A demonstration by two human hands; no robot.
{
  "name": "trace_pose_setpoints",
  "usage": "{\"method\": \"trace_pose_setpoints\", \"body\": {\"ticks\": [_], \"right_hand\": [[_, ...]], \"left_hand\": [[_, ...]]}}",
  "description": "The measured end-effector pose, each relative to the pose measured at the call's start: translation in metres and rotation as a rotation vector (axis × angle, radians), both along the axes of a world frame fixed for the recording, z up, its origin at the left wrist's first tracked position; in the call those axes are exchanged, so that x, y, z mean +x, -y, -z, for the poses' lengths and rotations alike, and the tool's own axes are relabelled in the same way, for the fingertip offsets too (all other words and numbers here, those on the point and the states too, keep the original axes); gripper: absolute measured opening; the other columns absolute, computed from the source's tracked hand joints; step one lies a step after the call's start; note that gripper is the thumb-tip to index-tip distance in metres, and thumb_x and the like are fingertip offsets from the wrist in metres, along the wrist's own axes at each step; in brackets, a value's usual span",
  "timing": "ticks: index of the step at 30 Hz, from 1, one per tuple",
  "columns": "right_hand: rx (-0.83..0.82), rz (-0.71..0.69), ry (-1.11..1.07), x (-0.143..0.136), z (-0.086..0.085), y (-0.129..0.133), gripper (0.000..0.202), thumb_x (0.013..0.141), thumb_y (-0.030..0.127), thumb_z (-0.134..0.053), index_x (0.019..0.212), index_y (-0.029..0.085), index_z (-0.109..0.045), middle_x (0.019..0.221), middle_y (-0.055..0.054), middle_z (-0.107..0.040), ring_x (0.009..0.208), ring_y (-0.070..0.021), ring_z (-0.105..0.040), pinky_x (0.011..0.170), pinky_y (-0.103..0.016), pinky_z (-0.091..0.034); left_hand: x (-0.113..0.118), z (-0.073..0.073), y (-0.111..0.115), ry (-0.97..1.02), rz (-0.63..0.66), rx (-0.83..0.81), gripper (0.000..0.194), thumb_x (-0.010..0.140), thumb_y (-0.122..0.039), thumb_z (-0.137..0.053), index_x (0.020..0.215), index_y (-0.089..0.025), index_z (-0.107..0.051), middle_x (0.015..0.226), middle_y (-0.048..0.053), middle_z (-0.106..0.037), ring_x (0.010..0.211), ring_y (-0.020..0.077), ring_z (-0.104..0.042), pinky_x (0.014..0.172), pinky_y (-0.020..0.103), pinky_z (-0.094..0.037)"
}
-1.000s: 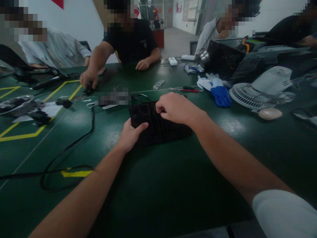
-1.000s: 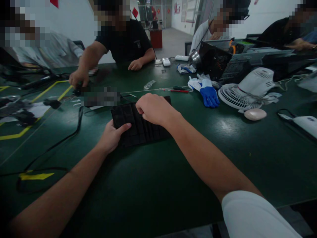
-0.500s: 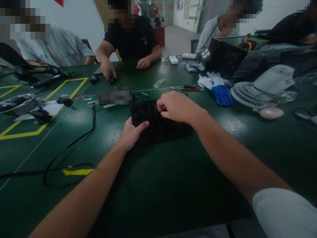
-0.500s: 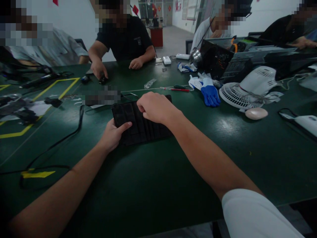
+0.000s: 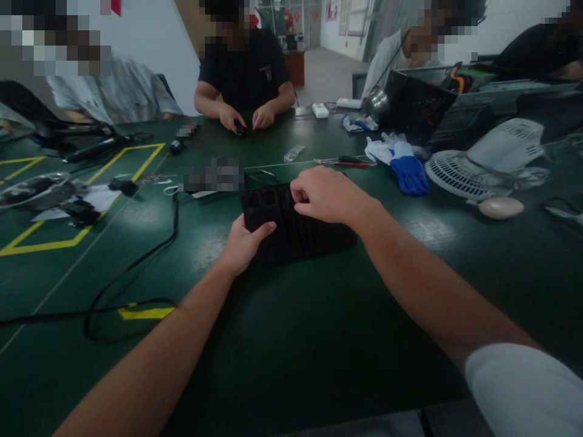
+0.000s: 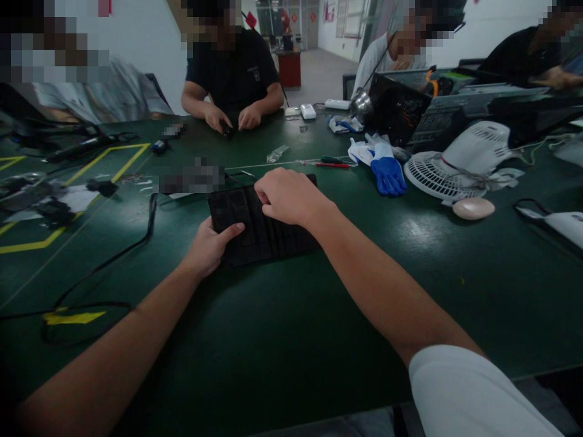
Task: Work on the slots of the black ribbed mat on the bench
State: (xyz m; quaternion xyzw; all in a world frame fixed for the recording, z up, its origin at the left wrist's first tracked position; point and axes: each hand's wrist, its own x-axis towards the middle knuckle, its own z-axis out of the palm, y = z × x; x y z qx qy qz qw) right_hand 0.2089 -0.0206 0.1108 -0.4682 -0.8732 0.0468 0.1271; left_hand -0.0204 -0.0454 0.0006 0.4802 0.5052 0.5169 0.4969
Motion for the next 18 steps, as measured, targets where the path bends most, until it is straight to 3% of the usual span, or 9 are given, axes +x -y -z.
{"method": "trace_pose_setpoints", "body": {"ticks": [18], "right_hand": [[0.003,0.035,-0.047,-0.0002,0.0014,-0.0021,0.005,0.094,0.026,-0.07,0.093,0.021,-0.073,0.095,-0.007,-0.075,0.085,-0.022,-0.061,0.075,-0.036,-0.036]], "left_hand": [[0.0006,-0.0033,0.0023,0.018,0.019,-0.008,0.056,0.067,-0.034,-0.097,0.115,-0.018,-0.074,0.112,0.01,-0.082,0.108,0.0338,-0.078,0.103,0.053,-0.063]]}}
